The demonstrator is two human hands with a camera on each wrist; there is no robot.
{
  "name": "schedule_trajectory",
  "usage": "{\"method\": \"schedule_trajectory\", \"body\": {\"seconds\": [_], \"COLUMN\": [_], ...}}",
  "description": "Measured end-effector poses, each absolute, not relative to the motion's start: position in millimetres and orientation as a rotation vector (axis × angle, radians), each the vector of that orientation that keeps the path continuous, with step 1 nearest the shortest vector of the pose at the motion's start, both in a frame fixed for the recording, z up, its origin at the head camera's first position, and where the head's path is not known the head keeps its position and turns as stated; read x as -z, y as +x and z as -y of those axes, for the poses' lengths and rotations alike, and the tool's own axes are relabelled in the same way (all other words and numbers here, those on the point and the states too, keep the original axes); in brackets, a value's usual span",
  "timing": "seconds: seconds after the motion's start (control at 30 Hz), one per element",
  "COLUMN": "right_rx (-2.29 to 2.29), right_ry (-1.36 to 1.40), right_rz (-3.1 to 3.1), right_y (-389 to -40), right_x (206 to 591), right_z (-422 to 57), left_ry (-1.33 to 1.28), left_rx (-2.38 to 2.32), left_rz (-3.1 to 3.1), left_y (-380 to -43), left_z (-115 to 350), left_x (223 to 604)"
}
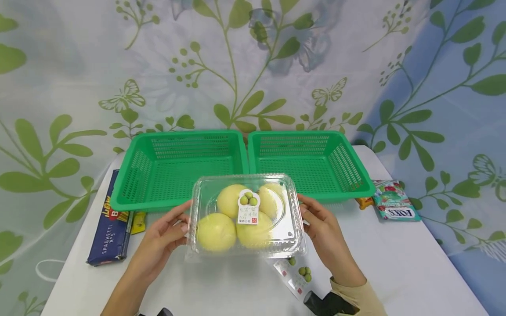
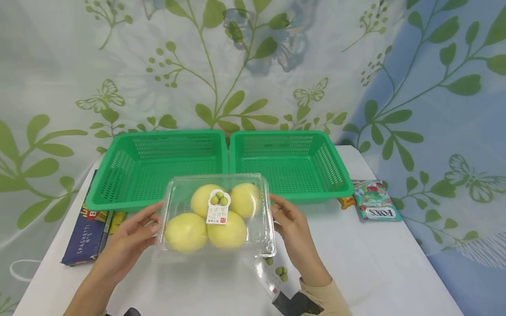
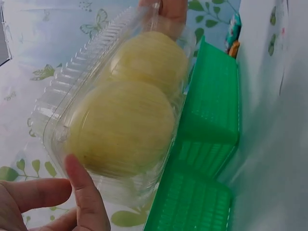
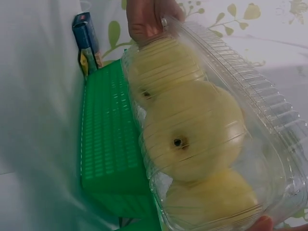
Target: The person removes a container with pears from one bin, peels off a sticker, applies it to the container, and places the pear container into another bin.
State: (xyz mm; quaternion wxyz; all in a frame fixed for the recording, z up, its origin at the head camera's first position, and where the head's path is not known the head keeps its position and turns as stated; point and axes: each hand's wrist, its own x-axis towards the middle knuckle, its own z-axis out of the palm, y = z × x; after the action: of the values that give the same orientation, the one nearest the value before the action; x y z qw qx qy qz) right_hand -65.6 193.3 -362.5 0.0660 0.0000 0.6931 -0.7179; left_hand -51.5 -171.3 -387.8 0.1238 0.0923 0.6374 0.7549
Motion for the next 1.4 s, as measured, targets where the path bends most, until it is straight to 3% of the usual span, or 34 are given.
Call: {"method": "schedule_trajectory", "body": {"seconds": [0.3,1.4], "right_rx": [2.173,2.222], "right_ry": [-0.034,0.094], "right_rz": [-2.048,-2.016], "right_y": [-92.0,-136.7], "right_x": [357.4,345.2], "right_z": [-200.4,-241.7], "left_ry": [0.186,0.181], "left_rx": [-2.280,-2.138], "left_rz": [-1.785,-1.794], "left_y": [-67.3,-130.2], "left_z": [157.9,113.8], "left_x": [381.4,358.6]}}
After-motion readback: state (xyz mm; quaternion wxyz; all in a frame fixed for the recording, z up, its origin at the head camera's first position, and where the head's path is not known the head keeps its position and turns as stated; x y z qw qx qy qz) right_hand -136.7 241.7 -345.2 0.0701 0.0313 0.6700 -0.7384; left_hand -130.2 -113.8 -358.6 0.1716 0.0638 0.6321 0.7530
